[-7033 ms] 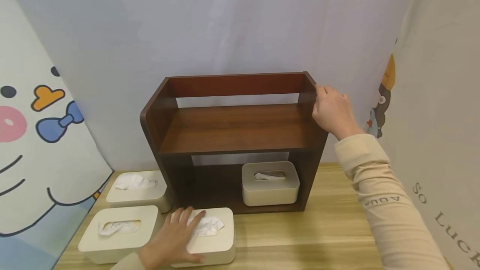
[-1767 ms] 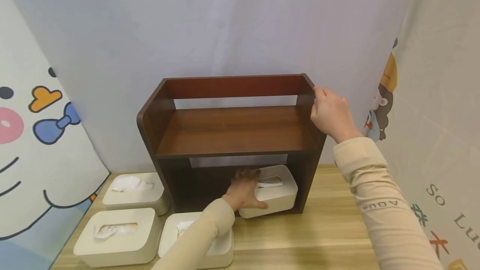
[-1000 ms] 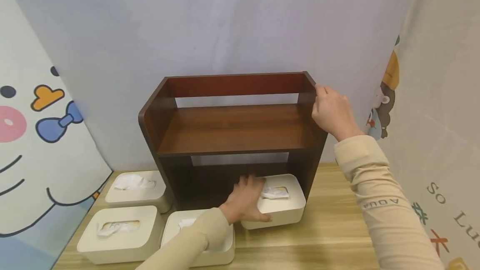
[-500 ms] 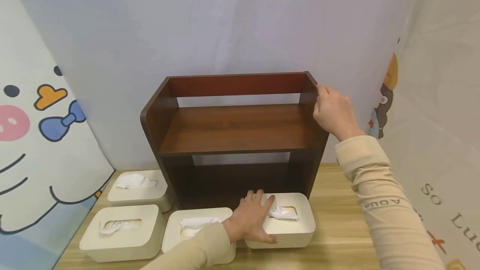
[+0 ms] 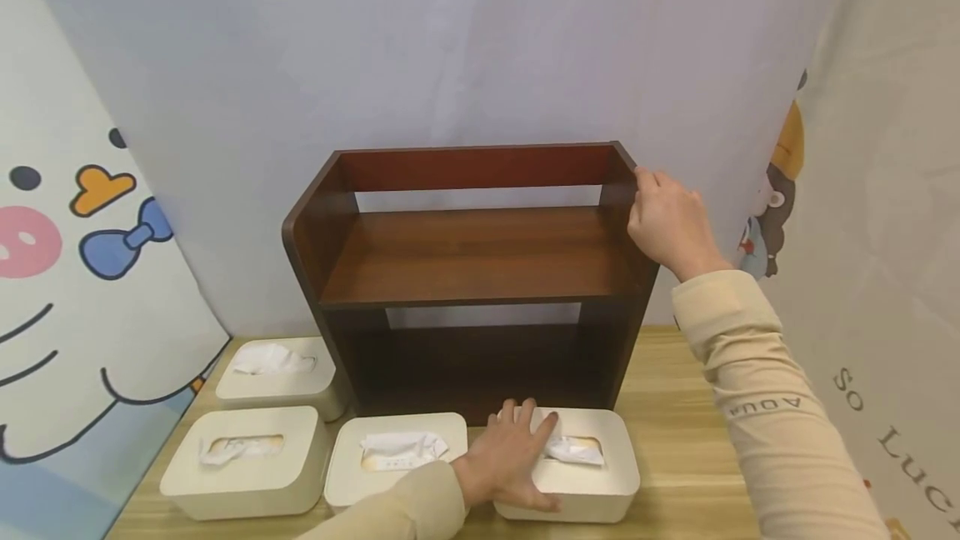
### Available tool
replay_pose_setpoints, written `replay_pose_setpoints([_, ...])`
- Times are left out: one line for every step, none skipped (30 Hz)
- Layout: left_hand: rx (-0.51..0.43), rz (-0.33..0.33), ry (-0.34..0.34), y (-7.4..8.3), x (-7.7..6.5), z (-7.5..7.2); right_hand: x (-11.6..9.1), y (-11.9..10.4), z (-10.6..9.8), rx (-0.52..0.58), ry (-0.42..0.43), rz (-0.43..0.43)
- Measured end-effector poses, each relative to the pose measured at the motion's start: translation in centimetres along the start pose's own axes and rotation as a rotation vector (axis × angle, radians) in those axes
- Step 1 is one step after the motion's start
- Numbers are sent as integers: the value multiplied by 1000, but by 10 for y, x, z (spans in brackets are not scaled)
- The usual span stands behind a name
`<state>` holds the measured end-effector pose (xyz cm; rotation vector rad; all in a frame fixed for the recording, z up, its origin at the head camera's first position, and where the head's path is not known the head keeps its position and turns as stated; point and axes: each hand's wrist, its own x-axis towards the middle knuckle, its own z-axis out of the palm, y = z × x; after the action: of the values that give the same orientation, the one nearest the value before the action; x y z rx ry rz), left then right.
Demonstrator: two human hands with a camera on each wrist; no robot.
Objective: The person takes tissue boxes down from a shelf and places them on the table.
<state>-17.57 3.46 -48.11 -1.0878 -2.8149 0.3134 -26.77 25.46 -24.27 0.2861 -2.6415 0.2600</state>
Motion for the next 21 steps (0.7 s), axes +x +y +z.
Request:
replay_pose_setpoints([7,-1,3,0,0,1,0,0,0,0,0,0])
replay_pose_setpoints([10,-2,3,1,-1,1,0,0,0,1,1,-1])
replay_pose_setpoints([13,-3,1,1,-1,1,0,0,0,0,4,-3])
replay_pose_setpoints([16,-6,2,2,-1,2,0,-1,0,0,7,-4])
replay_pose_setpoints([18,-7,1,2,-1,2,0,-1,0,0,10,-7])
replay_pose_setpoints([22,-7,1,2,-2,2,0,0,0,0,12,-8])
replay_pose_setpoints([22,-10,2,2,-2,3,0,0,0,-1,15,-11])
replay_pose_setpoints([23,-12,2,2,-2,3,-1,0,0,-1,18,-14])
replay_pose_setpoints([23,-15,2,2,-2,4,-1,0,0,-2,18,-17])
replay_pose_setpoints([26,-17,1,2,-3,4,-1,0,0,-2,17,-18])
replay_pose_setpoints([29,-19,0,2,-3,4,0,0,0,-3,15,-19])
replay_pose_setpoints([32,-23,0,2,-4,5,0,0,0,-4,13,-19])
replay_pose_setpoints([34,-28,1,2,-4,5,0,0,0,-5,12,-20])
replay_pose_setpoints([38,-32,2,2,-5,6,0,0,0,-6,10,-20])
replay_pose_setpoints([44,-36,3,2,-5,7,0,0,0,-7,6,-19])
replay_pose_setpoints([50,-39,4,2,-5,7,0,0,0,-7,2,-16])
replay_pose_setpoints([54,-43,5,2,-5,8,0,0,0,-8,0,-14])
replay_pose_setpoints([55,-49,5,2,-6,8,0,0,0,-9,-2,-13])
replay_pose_setpoints([57,-53,4,2,-6,8,0,0,0,-9,-4,-12])
replay_pose_setpoints([59,-56,0,2,-6,8,0,0,0,-10,-4,-12])
replay_pose_setpoints([59,-60,-5,2,-6,8,0,0,0,-12,-5,-11])
